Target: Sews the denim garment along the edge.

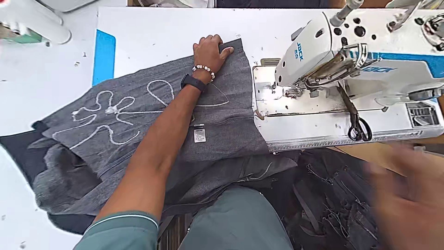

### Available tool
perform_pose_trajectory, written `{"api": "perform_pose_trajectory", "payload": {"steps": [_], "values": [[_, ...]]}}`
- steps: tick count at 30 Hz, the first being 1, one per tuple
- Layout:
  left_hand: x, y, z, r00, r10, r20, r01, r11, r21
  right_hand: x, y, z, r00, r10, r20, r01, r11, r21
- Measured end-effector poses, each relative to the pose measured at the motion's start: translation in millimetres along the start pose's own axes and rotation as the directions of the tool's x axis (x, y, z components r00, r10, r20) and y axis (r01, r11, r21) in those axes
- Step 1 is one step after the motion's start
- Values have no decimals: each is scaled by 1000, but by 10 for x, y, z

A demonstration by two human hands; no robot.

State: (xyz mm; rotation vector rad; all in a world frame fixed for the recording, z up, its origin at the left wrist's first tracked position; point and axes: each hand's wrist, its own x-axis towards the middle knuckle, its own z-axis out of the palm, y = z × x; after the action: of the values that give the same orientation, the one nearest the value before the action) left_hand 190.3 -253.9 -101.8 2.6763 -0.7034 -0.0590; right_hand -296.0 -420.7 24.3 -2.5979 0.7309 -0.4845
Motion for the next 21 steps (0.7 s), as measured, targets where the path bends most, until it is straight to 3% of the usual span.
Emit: {"api": "perform_pose_trajectory", "payload": {"steps": [1,2,4,6,8,11,12,13,15,17,19,21], "values": [[22,-1,-8,1000,9,19,-9,1000,8,81,-202,491,957,-245,154,235,969,80],[50,-11,-19,999,26,40,-26,999,19,136,-370,1003,856,-431,285,425,901,88],[64,-64,-50,995,72,67,-75,997,35,104,-455,1810,684,-633,363,672,741,25],[-24,-123,-69,989,125,73,-126,992,8,-49,-264,2117,616,-768,177,777,629,22],[-333,-103,-53,985,167,49,-164,984,-72,-246,27,2036,562,-824,69,818,566,100],[-1278,167,1,973,230,34,-220,959,-178,-631,359,2057,516,-801,303,764,591,261],[-1571,268,27,969,245,38,-231,948,-217,-682,377,2078,528,-779,337,733,619,282],[-1744,387,50,965,260,40,-243,939,-245,-673,315,2075,595,-751,287,699,660,277],[-1881,500,199,953,302,26,-284,919,-274,-479,70,1955,794,-607,47,574,773,270],[-1916,536,260,944,329,22,-307,901,-305,-74,-187,1799,929,-346,-131,368,901,230],[-1894,554,248,939,344,29,-317,893,-319,378,-285,1713,991,-104,-85,121,966,229],[-1894,566,206,932,358,49,-325,890,-321,655,-254,1724,999,54,-1,-51,938,342]]}}
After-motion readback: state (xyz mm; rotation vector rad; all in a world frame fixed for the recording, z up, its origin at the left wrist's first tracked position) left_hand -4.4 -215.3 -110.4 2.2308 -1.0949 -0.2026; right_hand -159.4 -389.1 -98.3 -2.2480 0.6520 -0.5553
